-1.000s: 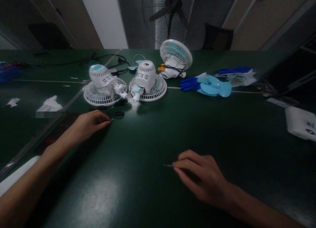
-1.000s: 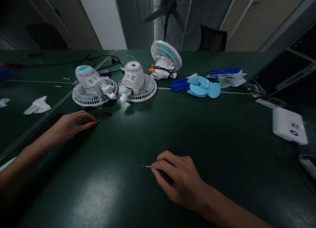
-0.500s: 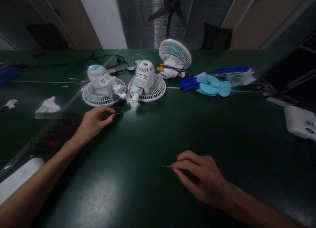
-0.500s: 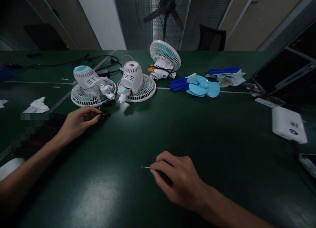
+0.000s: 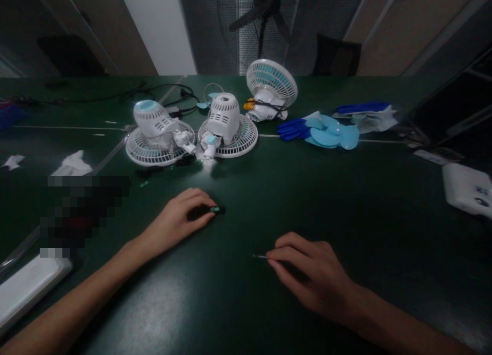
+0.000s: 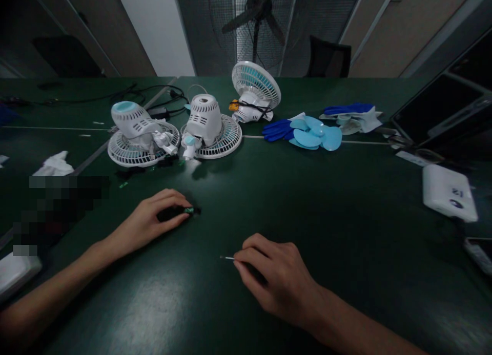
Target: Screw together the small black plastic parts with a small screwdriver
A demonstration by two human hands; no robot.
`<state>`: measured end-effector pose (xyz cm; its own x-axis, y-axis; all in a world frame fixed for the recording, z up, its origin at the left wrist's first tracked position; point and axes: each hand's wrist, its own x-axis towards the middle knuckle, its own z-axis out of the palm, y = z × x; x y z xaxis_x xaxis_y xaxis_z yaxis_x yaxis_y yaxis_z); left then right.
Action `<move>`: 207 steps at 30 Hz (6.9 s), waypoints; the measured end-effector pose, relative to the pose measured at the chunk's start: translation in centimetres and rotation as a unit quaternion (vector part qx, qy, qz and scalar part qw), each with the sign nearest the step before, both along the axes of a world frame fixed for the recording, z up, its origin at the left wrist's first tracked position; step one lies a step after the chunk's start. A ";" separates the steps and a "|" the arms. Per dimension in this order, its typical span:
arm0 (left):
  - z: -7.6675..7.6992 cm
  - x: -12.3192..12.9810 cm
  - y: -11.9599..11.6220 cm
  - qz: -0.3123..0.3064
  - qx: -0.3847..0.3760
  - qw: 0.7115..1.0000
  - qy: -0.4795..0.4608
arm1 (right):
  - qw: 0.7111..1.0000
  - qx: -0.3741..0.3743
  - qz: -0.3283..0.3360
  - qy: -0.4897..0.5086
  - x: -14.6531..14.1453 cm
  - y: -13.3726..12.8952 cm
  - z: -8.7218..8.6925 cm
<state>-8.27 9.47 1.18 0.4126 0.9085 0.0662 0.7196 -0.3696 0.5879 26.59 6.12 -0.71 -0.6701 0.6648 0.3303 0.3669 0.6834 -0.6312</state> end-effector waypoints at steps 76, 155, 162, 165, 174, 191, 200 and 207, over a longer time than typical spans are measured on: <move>-0.2 -7.0 2.2 0.200 0.166 0.963 0.069 | 1.000 0.000 0.004 0.017 0.1 0.0 0.2; 0.3 -8.8 2.3 0.175 0.038 0.981 0.080 | 0.999 0.006 0.027 0.019 0.2 -0.2 0.7; 2.3 -11.4 1.7 0.149 -0.044 0.979 0.129 | 1.000 0.005 0.020 0.011 0.2 -0.3 0.6; 2.4 -11.7 1.6 0.146 -0.056 0.980 0.123 | 1.000 0.001 0.024 0.011 0.3 -0.3 0.5; 2.4 -10.0 2.4 0.200 0.000 0.980 0.007 | 1.000 -0.006 0.029 0.005 0.2 -0.2 0.4; -0.4 -5.7 3.5 0.167 0.067 0.983 0.048 | 1.000 -0.004 0.021 -0.001 0.2 -0.2 0.5; -0.5 -6.3 5.2 0.155 0.107 0.982 0.016 | 1.000 -0.005 0.024 0.005 0.1 -0.1 0.5; -1.1 -8.1 8.5 0.072 0.109 0.985 0.115 | 0.999 -0.007 0.032 0.017 0.0 -0.1 0.5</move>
